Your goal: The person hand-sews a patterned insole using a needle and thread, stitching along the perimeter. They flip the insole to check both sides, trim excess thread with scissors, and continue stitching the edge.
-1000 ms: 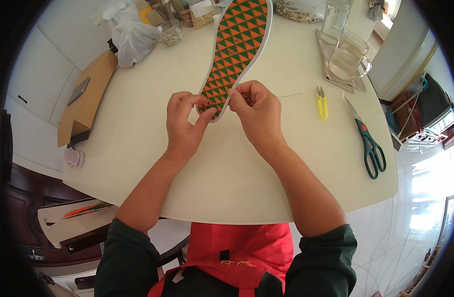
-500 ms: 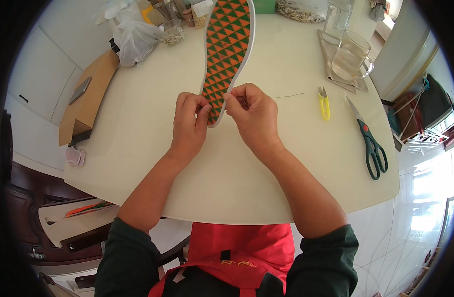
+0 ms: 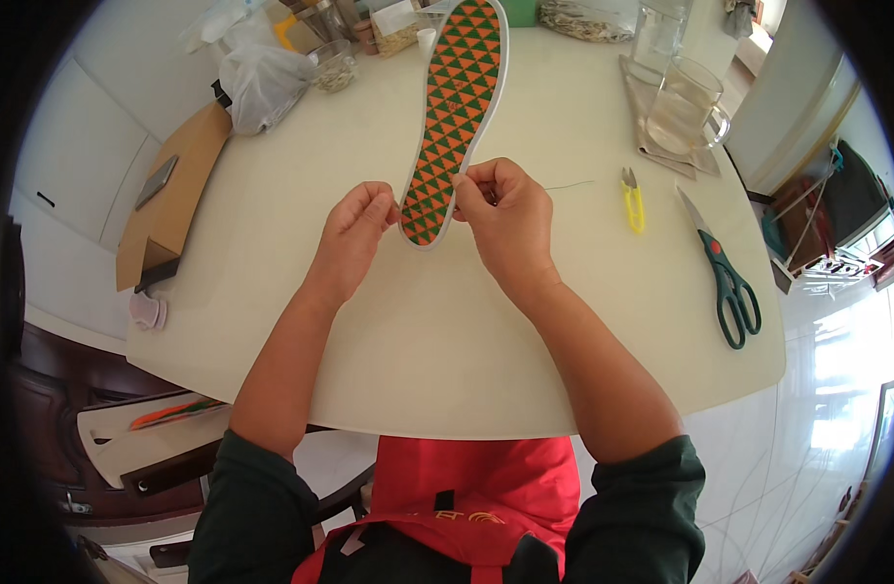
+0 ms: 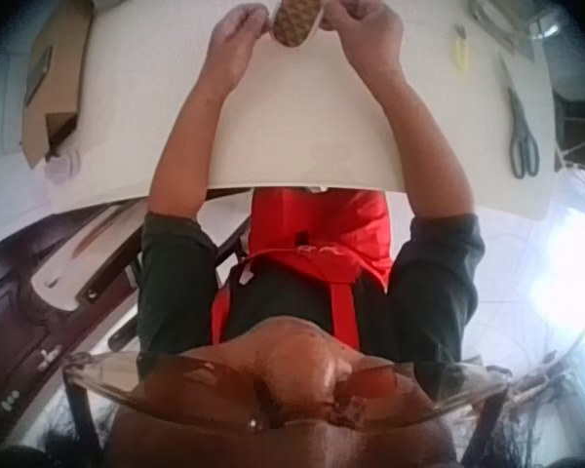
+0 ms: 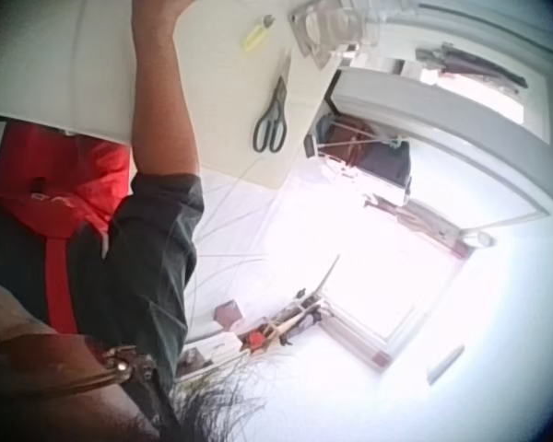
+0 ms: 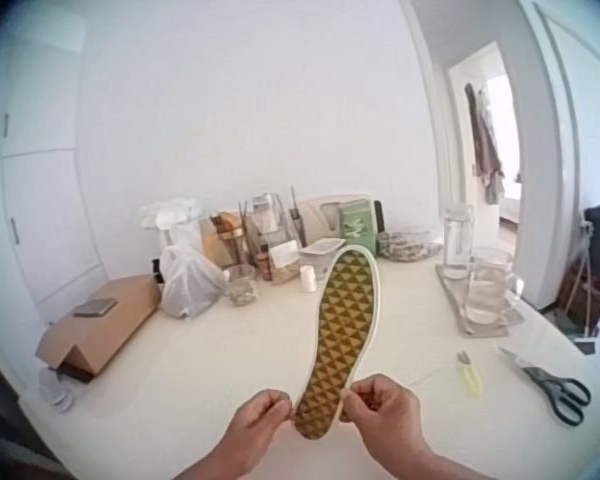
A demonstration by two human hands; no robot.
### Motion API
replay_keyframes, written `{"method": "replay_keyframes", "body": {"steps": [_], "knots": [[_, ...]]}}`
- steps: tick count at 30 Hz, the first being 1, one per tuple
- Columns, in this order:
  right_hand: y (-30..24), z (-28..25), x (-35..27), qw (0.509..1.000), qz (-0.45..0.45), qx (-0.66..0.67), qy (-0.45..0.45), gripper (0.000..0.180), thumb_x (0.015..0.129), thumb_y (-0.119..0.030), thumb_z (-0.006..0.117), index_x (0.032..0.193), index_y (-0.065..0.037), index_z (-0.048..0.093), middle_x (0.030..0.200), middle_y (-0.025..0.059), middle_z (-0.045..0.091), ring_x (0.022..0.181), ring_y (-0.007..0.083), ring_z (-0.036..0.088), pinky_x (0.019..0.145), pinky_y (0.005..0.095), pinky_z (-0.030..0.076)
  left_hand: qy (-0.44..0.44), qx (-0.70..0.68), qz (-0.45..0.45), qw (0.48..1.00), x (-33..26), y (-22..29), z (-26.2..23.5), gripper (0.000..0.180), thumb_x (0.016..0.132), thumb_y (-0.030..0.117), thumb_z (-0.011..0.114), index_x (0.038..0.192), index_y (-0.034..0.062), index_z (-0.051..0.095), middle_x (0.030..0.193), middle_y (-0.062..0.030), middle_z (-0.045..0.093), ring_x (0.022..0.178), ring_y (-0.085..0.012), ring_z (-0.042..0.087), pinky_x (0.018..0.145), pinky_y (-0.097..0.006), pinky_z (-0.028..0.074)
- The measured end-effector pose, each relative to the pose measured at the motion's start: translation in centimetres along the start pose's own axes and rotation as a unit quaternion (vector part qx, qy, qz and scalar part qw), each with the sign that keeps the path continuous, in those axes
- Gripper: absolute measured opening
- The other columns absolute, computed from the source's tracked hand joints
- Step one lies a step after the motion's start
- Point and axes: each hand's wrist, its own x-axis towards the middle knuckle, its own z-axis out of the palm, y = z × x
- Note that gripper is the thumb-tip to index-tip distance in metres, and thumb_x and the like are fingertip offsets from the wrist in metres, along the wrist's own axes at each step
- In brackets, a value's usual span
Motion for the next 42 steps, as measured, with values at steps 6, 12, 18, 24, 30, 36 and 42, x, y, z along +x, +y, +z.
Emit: {"method": "replay_keyframes", "body": {"steps": [6,12,18,24,30,36,42], "knots": [[-0.2,0.3,-0.3,0.999,0.001,0.034,-0.010,0.012,0.087,-0.009,0.061,0.084,0.002,0.058,0.074,0.0034,0.060,0.067,0.0071,0.058,0.064,0.0227,0.053,0.079,0.138,0.161,0.974,0.1,-0.6,0.6,0.014,0.093,0.015,0.055,0.097,0.0027,0.059,0.092,-0.0011,0.052,0.089,-0.0104,0.051,0.083,-0.027,0.043],[0.4,0.6,-0.6,1.000,-0.011,0.024,-0.014,0.010,0.087,-0.008,0.061,0.083,0.001,0.058,0.074,0.0023,0.060,0.067,0.0061,0.056,0.062,0.0215,0.051,0.082,0.259,0.177,0.946,-0.7,-0.2,1.9,0.008,0.082,0.002,0.064,0.089,0.0018,0.061,0.092,-0.0045,0.052,0.088,-0.0144,0.055,0.075,-0.027,0.047],[1.3,0.8,-0.5,0.999,-0.026,-0.004,-0.020,0.009,0.086,-0.008,0.061,0.082,0.000,0.059,0.072,0.0008,0.060,0.065,0.0055,0.054,0.060,0.0213,0.047,0.088,0.305,0.201,0.927,-0.6,-0.6,2.0,0.007,0.083,-0.002,0.059,0.089,0.0005,0.056,0.091,-0.0066,0.050,0.082,-0.0178,0.053,0.071,-0.029,0.047],[1.3,1.0,-0.6,0.999,-0.025,-0.017,-0.022,0.009,0.086,-0.009,0.061,0.081,0.000,0.059,0.072,0.0004,0.060,0.065,0.0055,0.053,0.061,0.0218,0.046,0.079,0.279,0.102,0.952,-0.6,-1.5,2.0,0.006,0.090,0.006,0.053,0.092,0.0023,0.049,0.086,-0.0047,0.048,0.079,-0.0161,0.048,0.074,-0.030,0.043],[1.2,0.3,0.1,0.999,-0.014,-0.040,0.009,0.010,0.086,-0.009,0.061,0.082,0.000,0.058,0.073,0.0012,0.060,0.065,0.0061,0.054,0.062,0.0220,0.047,0.031,0.017,-0.051,0.998,0.1,-0.5,-0.7,0.015,0.095,0.019,0.047,0.092,0.0053,0.052,0.081,0.0028,0.046,0.079,-0.0082,0.043,0.077,-0.024,0.040],[0.7,0.5,-0.2,1.000,-0.003,-0.010,0.004,0.010,0.087,-0.009,0.060,0.083,0.000,0.058,0.074,0.0019,0.060,0.066,0.0067,0.055,0.063,0.0223,0.048,0.096,0.200,0.108,0.969,-0.3,0.2,0.9,0.010,0.088,0.012,0.059,0.093,0.0026,0.058,0.087,-0.0006,0.052,0.081,-0.0107,0.050,0.076,-0.025,0.044],[1.1,0.8,-0.5,1.000,-0.020,-0.013,-0.009,0.009,0.086,-0.008,0.061,0.083,0.000,0.059,0.074,0.0017,0.061,0.066,0.0068,0.055,0.063,0.0226,0.047,0.085,0.259,0.115,0.955,-0.7,-0.2,2.0,0.008,0.084,0.004,0.062,0.090,0.0024,0.058,0.092,-0.0051,0.052,0.082,-0.0140,0.053,0.074,-0.027,0.046]]}}
